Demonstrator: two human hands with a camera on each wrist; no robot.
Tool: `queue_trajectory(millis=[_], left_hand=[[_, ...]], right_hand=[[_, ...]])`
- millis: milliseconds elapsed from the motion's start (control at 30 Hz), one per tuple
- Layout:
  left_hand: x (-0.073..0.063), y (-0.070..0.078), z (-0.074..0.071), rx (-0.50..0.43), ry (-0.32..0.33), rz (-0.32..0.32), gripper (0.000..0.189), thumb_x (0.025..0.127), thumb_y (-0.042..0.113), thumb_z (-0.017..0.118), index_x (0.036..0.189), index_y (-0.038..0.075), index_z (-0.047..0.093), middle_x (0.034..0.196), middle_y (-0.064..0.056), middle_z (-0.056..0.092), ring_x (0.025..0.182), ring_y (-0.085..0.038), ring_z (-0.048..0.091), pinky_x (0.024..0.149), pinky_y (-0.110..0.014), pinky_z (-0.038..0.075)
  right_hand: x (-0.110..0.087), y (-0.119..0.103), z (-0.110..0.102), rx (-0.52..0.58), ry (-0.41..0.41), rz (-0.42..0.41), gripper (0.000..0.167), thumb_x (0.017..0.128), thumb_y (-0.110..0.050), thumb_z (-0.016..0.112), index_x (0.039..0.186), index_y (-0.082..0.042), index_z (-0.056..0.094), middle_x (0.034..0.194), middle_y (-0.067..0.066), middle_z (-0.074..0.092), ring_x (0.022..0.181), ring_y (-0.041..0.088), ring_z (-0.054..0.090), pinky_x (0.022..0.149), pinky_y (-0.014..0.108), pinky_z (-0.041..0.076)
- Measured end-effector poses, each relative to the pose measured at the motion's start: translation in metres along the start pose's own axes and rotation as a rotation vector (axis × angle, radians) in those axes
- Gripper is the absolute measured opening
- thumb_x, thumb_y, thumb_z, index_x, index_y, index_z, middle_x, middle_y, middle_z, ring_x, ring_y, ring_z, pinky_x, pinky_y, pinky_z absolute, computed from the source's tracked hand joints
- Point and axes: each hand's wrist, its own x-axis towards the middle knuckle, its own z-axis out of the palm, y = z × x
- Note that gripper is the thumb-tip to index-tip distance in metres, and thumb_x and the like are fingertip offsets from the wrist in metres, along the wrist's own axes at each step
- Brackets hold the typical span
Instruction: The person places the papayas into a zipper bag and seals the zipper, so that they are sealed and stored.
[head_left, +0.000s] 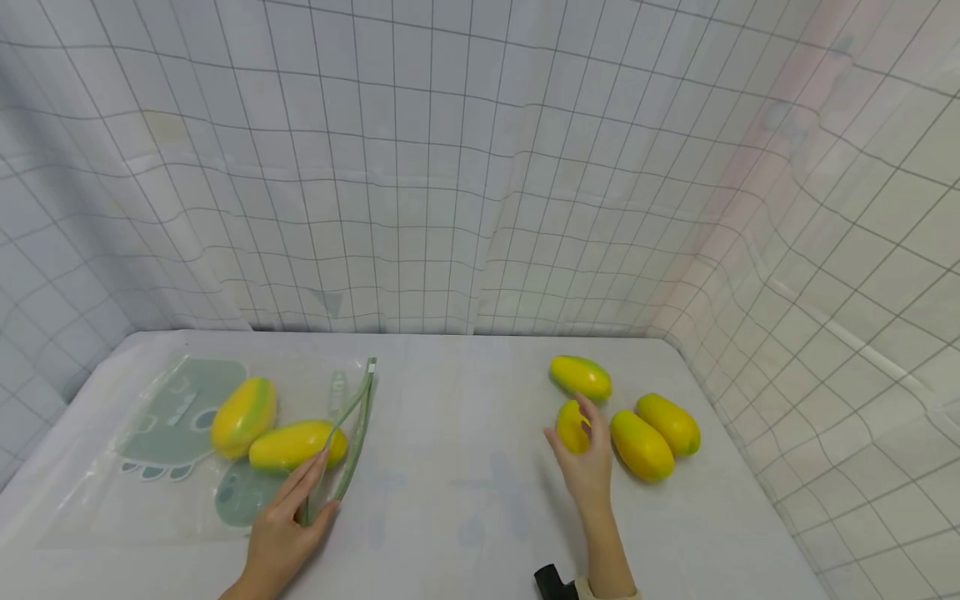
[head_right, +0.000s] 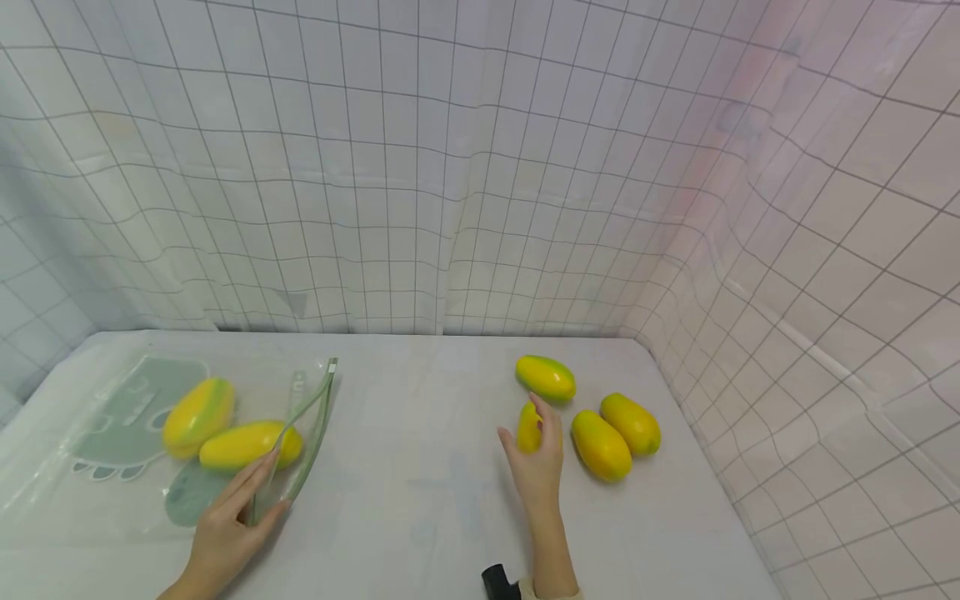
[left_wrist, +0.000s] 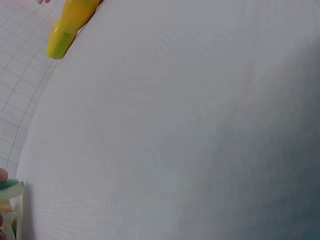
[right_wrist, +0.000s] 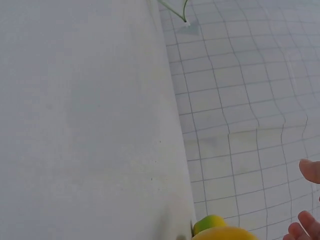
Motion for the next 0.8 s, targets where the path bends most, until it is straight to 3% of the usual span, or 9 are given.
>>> queue_trajectory(millis=[67,133,167,233,367,400,800], left_hand=[[0.000,0.000,0.000,0.003,0.000,0.000,0.064,0.088,0.050,0.050,0.123,-0.004,0.055,0.129,-0.006,0.054,0.123,0.006,0.035,0.097,-0.005,0.027],[0.000,0.001,0.000,0.004,-0.003,-0.005,0.065,0.087,0.050,0.050,0.123,-0.004,0.055,0.129,-0.006,0.054,0.123,0.006,0.035,0.097,-0.005,0.027],[0.000,0.001,0.000,0.000,-0.005,-0.008,0.065,0.087,0.050,0.050,0.123,-0.004,0.055,0.129,-0.006,0.054,0.123,0.007,0.035,0.097,-0.005,0.027],[0.000,0.001,0.000,0.003,-0.009,-0.015,0.066,0.087,0.051,0.049,0.122,-0.004,0.055,0.129,-0.006,0.054,0.123,0.007,0.035,0.097,-0.006,0.027],[0.000,0.001,0.000,-0.003,-0.009,-0.016,0.066,0.087,0.052,0.049,0.122,-0.005,0.055,0.128,-0.007,0.054,0.123,0.007,0.035,0.098,-0.006,0.027],[0.000,0.000,0.000,-0.004,-0.009,-0.015,0.066,0.087,0.051,0.049,0.121,-0.005,0.055,0.128,-0.007,0.054,0.123,0.007,0.035,0.098,-0.006,0.027],[0.001,0.000,0.002,-0.002,0.031,0.041,0.063,0.088,0.048,0.050,0.121,-0.006,0.056,0.127,-0.010,0.055,0.123,0.004,0.037,0.097,-0.006,0.028]], right_hand=[[-0.002,0.003,-0.002,-0.013,0.025,-0.015,0.058,0.070,0.008,0.073,0.122,0.011,0.047,0.118,0.027,0.050,0.108,0.036,0.044,0.094,0.025,0.039],[-0.004,0.008,-0.004,-0.008,0.044,-0.033,0.058,0.069,0.010,0.073,0.121,0.012,0.047,0.118,0.030,0.049,0.108,0.041,0.042,0.095,0.034,0.037],[-0.004,0.014,-0.005,-0.006,0.049,-0.025,0.059,0.069,0.008,0.073,0.122,0.010,0.047,0.119,0.028,0.049,0.110,0.037,0.043,0.096,0.034,0.035],[-0.006,0.022,-0.007,0.000,0.054,0.008,0.060,0.069,0.007,0.074,0.123,0.008,0.047,0.122,0.026,0.048,0.113,0.037,0.041,0.097,0.044,0.032],[-0.009,0.046,-0.009,-0.008,0.053,0.089,0.063,0.070,0.000,0.077,0.125,0.001,0.048,0.125,0.020,0.046,0.119,0.034,0.038,0.100,0.050,0.027],[-0.009,0.048,-0.010,-0.014,0.052,0.098,0.063,0.069,0.001,0.077,0.125,0.001,0.047,0.125,0.021,0.045,0.118,0.039,0.037,0.098,0.056,0.027],[-0.012,0.064,-0.009,-0.042,0.072,0.202,0.065,0.070,-0.004,0.078,0.126,0.002,0.045,0.125,0.022,0.042,0.113,0.036,0.039,0.095,0.053,0.031]])
